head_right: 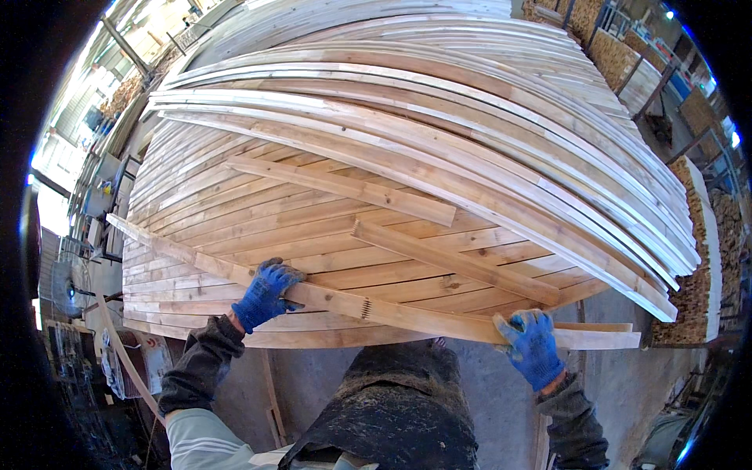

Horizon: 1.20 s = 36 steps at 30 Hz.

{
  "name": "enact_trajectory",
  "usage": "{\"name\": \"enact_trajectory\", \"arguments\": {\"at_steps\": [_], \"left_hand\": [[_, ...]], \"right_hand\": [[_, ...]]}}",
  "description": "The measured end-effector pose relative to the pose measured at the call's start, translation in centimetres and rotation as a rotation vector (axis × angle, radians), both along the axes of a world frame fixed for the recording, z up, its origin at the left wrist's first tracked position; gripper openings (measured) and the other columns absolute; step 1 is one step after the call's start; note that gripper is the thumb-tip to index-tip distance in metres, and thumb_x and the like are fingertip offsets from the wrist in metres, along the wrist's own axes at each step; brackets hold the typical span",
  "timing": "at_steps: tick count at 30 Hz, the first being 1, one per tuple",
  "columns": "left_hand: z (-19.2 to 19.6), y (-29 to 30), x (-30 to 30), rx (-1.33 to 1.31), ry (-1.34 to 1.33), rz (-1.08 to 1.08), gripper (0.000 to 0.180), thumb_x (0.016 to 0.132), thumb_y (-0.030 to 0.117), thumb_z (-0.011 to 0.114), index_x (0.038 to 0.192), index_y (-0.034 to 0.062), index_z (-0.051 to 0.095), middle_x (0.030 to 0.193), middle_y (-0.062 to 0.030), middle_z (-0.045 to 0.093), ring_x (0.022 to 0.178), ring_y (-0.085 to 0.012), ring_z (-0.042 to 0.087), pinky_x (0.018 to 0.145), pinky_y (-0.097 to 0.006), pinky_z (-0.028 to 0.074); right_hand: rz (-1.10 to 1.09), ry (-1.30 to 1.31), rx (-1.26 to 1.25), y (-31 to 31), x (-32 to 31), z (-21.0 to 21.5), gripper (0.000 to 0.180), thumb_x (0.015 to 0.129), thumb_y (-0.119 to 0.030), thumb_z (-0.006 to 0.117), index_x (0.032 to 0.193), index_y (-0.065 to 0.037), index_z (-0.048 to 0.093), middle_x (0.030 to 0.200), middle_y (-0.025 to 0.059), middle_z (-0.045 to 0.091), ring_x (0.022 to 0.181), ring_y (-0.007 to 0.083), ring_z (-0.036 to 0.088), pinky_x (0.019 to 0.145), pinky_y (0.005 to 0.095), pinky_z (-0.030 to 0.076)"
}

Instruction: The person picks up several long wood planks from the floor and a yellow pallet jack and places them onto a large stack of lumber by hand, aligning the planks alongside another worker.

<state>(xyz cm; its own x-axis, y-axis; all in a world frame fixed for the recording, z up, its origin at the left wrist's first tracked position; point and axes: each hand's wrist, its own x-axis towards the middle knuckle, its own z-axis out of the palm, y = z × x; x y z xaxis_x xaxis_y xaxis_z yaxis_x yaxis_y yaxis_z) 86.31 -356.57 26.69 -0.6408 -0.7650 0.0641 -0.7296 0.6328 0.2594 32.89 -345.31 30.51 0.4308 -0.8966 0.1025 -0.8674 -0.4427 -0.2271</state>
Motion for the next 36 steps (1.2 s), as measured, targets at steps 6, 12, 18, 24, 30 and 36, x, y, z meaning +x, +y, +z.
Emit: {"name": "enact_trajectory", "arguments": {"at_steps": [6, 12, 18, 24, 30, 36], "left_hand": [[-0.1, -0.1, 0.2, -0.004, -0.018, -0.012, 0.062, 0.070, 0.044, 0.081, 0.120, 0.0121, 0.062, 0.113, -0.0098, 0.065, 0.112, -0.0322, 0.058, 0.108, -0.051, 0.036], [-0.5, 0.0, 0.3, -0.034, -0.031, -0.013, 0.063, 0.069, 0.045, 0.081, 0.119, 0.0117, 0.062, 0.114, -0.0106, 0.064, 0.113, -0.0334, 0.057, 0.108, -0.051, 0.036], [0.2, 0.0, -0.3, -0.027, -0.069, 0.013, 0.061, 0.070, 0.048, 0.079, 0.118, 0.0123, 0.064, 0.114, -0.0103, 0.064, 0.113, -0.0333, 0.057, 0.108, -0.051, 0.036], [0.1, -0.3, -0.4, 0.038, -0.050, 0.002, 0.060, 0.072, 0.048, 0.078, 0.118, 0.0132, 0.064, 0.115, -0.0088, 0.065, 0.113, -0.0295, 0.058, 0.110, -0.050, 0.034], [-1.9, -0.4, 0.5, -0.064, -0.085, -0.049, 0.062, 0.071, 0.047, 0.076, 0.121, 0.0133, 0.062, 0.116, -0.0089, 0.065, 0.114, -0.0282, 0.058, 0.110, -0.049, 0.034], [-1.9, 0.7, 1.5, -0.062, -0.095, 0.002, 0.055, 0.076, 0.044, 0.073, 0.121, 0.0137, 0.062, 0.114, -0.0105, 0.064, 0.112, -0.0305, 0.058, 0.109, -0.049, 0.036]], "right_hand": [[0.034, -0.039, 0.071, -0.6, -0.5, 1.5, 0.058, 0.069, -0.024, 0.079, 0.125, -0.014, 0.065, 0.101, 0.0079, 0.053, 0.094, 0.0295, 0.051, 0.086, 0.0454, 0.041], [0.016, -0.087, 0.056, -1.5, -0.9, 1.2, 0.059, 0.069, -0.026, 0.080, 0.125, -0.013, 0.065, 0.103, 0.0097, 0.054, 0.095, 0.0309, 0.052, 0.086, 0.0443, 0.043], [-0.002, -0.154, 0.090, -1.0, -0.8, 1.1, 0.063, 0.066, -0.025, 0.083, 0.124, -0.012, 0.065, 0.101, 0.0116, 0.057, 0.095, 0.0326, 0.055, 0.081, 0.0447, 0.046], [-0.024, -0.101, 0.067, 0.3, -0.6, 1.4, 0.062, 0.065, -0.023, 0.083, 0.123, -0.012, 0.066, 0.101, 0.0118, 0.057, 0.094, 0.0327, 0.055, 0.081, 0.0452, 0.046], [-0.009, -0.157, -0.001, 0.0, -1.2, 1.5, 0.060, 0.065, -0.018, 0.083, 0.122, -0.008, 0.065, 0.101, 0.0136, 0.057, 0.095, 0.0353, 0.054, 0.082, 0.0461, 0.045], [0.030, -0.170, -0.121, -5.6, 4.5, 1.4, 0.061, 0.064, -0.017, 0.083, 0.120, -0.006, 0.065, 0.099, 0.0148, 0.057, 0.093, 0.0368, 0.054, 0.080, 0.0476, 0.044]]}}
